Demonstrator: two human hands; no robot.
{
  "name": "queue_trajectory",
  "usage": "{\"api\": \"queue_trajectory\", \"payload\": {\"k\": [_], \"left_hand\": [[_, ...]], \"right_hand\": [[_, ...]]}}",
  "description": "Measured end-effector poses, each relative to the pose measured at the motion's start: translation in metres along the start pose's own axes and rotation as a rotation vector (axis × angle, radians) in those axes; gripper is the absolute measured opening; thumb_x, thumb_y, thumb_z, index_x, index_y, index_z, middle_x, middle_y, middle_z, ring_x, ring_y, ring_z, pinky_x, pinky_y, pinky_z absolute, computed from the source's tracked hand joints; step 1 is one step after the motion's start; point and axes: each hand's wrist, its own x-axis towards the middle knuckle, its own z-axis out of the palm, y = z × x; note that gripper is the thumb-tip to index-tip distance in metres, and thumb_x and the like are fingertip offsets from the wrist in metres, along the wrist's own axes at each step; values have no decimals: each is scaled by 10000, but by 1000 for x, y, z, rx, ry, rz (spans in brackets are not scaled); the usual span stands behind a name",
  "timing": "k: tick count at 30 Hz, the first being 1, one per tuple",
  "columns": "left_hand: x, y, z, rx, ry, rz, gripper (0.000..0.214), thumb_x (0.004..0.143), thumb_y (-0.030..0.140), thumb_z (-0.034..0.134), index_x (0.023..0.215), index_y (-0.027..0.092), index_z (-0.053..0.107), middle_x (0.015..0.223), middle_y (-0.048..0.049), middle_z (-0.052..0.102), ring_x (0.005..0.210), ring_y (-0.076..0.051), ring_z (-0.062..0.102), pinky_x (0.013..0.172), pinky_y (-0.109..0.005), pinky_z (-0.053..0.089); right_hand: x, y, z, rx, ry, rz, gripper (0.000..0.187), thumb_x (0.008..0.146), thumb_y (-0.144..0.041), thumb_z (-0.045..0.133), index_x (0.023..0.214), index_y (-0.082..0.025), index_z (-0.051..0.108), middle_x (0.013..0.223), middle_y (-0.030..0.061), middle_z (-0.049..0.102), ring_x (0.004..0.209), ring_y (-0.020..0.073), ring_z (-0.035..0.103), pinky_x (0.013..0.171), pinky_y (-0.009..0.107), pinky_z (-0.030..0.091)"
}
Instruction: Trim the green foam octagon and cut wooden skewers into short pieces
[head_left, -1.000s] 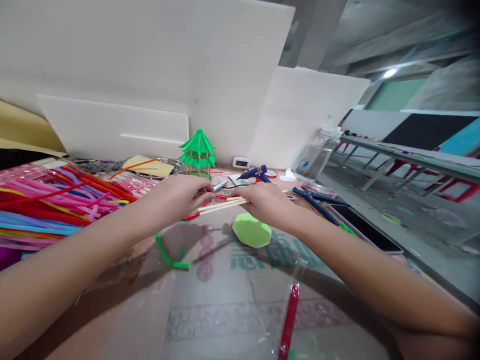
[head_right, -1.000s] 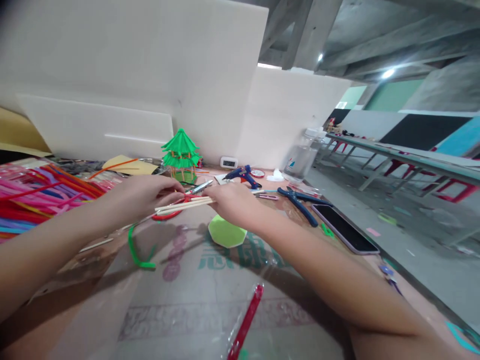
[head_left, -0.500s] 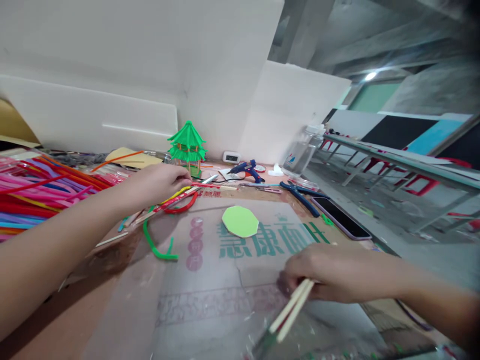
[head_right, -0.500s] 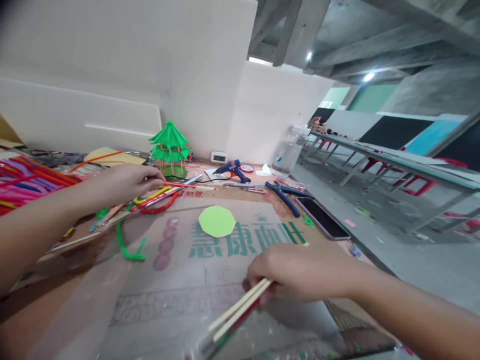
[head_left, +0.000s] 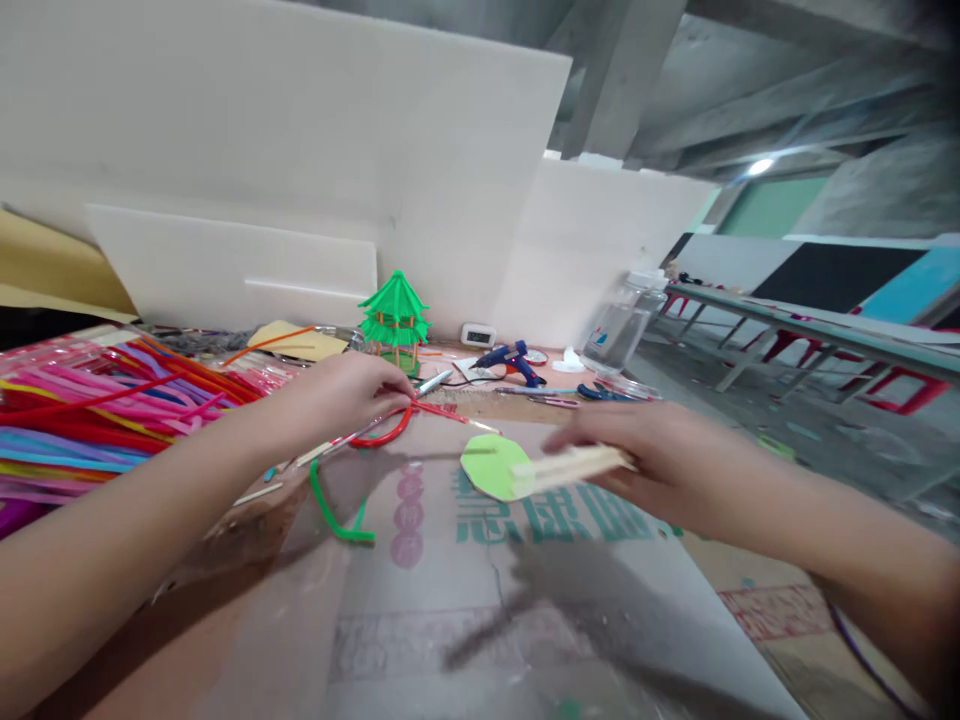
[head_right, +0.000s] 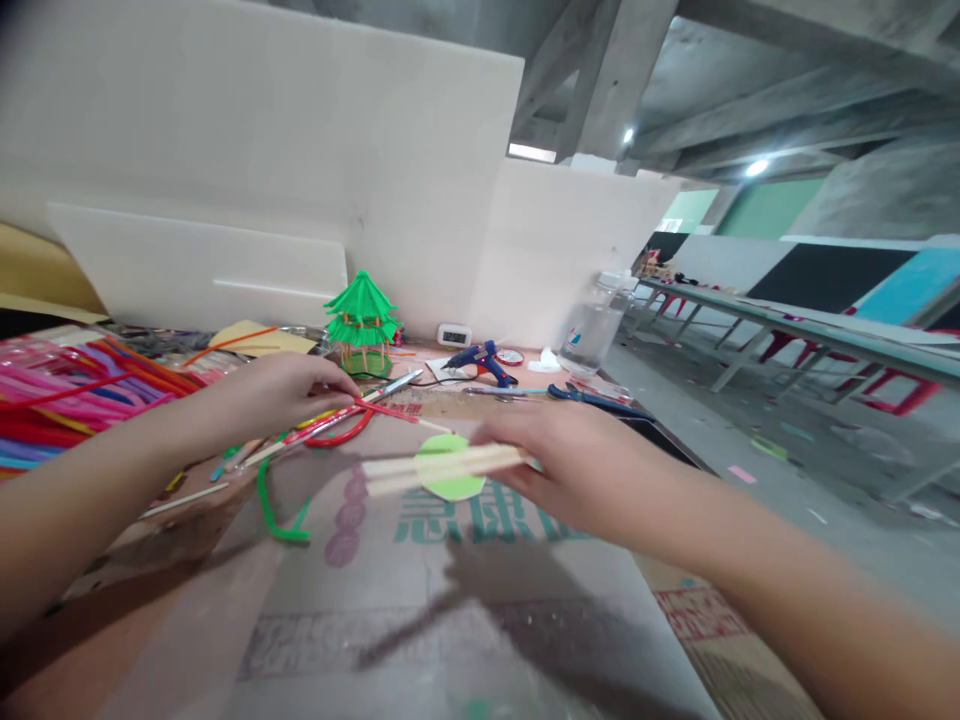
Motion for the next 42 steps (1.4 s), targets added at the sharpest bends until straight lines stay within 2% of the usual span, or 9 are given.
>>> {"api": "queue_trajectory", "payload": {"k": [3,6,11,15,26,31,35,39,42], "left_hand": [[-6,10,-3,-84,71,48,237,838,399,547,901,274,738,880,-7,750,781,-196,664,615,-238,427],[-10,15,-9,-339,160,47,178,815,345,608,919,251,718,853,-9,742,763,-184,671,617,-232,460],[-7,20,-12,-949,320,-47,399,774,358,707,1144,236,618,827,-14,721,740,-164,679,652,-247,524],[-5,29,-1,-1229,313,-28,312,816,419,669,1029,191,681,905,-44,715,809,-159,673,750,-267,537],[-14,54,24,-995,325,-32,327,869,461,574,820,172,719,751,-33,701,730,-168,635,689,-265,509],[-15,63,45,-996,271,-2,273,874,408,576,784,200,728,802,-21,726,764,-177,654,700,-268,502],[-16,64,44,-958,258,94,228,895,367,560,844,197,703,896,-27,714,843,-179,648,758,-271,493],[-19,60,27,-802,291,133,268,955,391,432,930,191,608,921,-49,672,856,-186,619,756,-292,477],[-20,58,23,-677,294,93,274,968,385,387,866,200,563,805,-29,631,748,-171,585,676,-283,448]], "right_hand": [[59,-1,17,-90,121,2,372,852,-239,556,1219,-234,614,1127,78,693,978,242,643,758,309,453],[84,0,42,31,65,14,367,840,-153,518,1174,-251,635,1053,48,716,930,227,650,764,308,453],[71,-4,64,315,141,70,313,821,-66,449,1062,-196,601,978,38,682,859,177,613,738,269,443],[53,-10,75,472,159,126,226,862,-100,426,998,-191,583,837,16,652,733,151,577,646,240,418],[42,-26,86,520,182,108,158,913,-197,409,954,-188,561,854,58,675,746,175,607,673,278,440],[43,-26,88,507,199,94,166,854,-117,438,946,-182,561,888,62,674,755,176,602,666,273,444],[45,-22,84,519,144,110,202,850,-108,456,956,-197,604,867,37,686,752,173,617,679,272,450],[52,-16,64,609,338,118,203,916,-289,489,971,-209,667,891,46,677,821,190,615,722,292,454],[65,-14,50,790,472,197,381,908,-485,498,1077,-191,671,634,-4,544,546,131,475,521,255,363]]}}
